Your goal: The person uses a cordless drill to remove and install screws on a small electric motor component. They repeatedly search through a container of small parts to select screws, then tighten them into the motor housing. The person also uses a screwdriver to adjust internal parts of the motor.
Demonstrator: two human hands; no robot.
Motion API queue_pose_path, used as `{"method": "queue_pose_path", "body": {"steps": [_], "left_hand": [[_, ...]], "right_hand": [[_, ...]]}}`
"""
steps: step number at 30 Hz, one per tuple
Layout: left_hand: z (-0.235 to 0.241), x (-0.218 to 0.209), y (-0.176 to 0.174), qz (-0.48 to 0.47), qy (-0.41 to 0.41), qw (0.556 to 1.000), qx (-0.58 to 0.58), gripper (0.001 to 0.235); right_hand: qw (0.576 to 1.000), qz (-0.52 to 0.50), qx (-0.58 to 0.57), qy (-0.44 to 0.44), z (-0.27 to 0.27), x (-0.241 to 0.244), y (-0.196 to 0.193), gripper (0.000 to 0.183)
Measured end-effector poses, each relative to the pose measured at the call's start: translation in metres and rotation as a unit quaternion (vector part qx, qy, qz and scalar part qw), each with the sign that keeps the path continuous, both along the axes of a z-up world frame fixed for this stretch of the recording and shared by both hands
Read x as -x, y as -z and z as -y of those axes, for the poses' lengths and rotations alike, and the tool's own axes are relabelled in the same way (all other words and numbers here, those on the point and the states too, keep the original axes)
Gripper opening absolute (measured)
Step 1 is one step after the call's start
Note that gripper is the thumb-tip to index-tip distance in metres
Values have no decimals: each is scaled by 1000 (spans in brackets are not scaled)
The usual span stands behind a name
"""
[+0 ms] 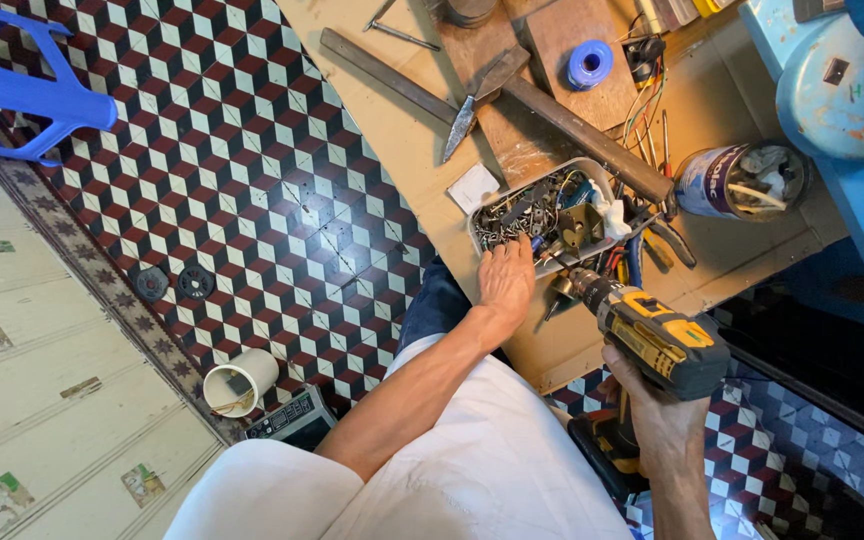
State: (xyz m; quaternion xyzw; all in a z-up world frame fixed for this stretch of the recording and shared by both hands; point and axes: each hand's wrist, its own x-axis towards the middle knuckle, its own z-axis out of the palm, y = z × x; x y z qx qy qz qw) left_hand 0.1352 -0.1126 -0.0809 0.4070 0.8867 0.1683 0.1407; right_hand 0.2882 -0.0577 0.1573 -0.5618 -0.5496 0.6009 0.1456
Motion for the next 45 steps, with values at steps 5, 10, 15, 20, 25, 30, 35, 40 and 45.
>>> {"method": "queue_pose_path", "body": {"steps": [5,10,15,20,25,30,35,40,45], "left_hand": [[11,6,-30,28,40,998,33,59],[-13,30,-57,99,-35,986,-132,61],[-26,46,-51,198,-70,976,-63,54],[-9,28,-35,116,-14,992,-46,30],[-2,20,-29,79,38,996,-4,18],[2,15,-47,88,26,994,-50,31],[2,22,-68,161,13,986,-35,32],[-2,33,-78,185,3,982,-42,34],[-11,49,-70,244,-84,965,-46,68]], "right_hand": [[1000,0,3,1,-1,-1,6,41],[1000,-2,1,1,-2,2,4,39],[1000,-18,1,-5,-3,8,-1,39],[1000,-30,4,-6,-3,13,-6,39],[1000,13,1,-25,-7,18,-5,40],[1000,9,15,-8,-9,20,-3,42],[999,28,10,-15,-10,19,-2,44],[999,29,15,-8,-12,19,0,42],[1000,-15,7,-9,-11,18,1,41]]}}
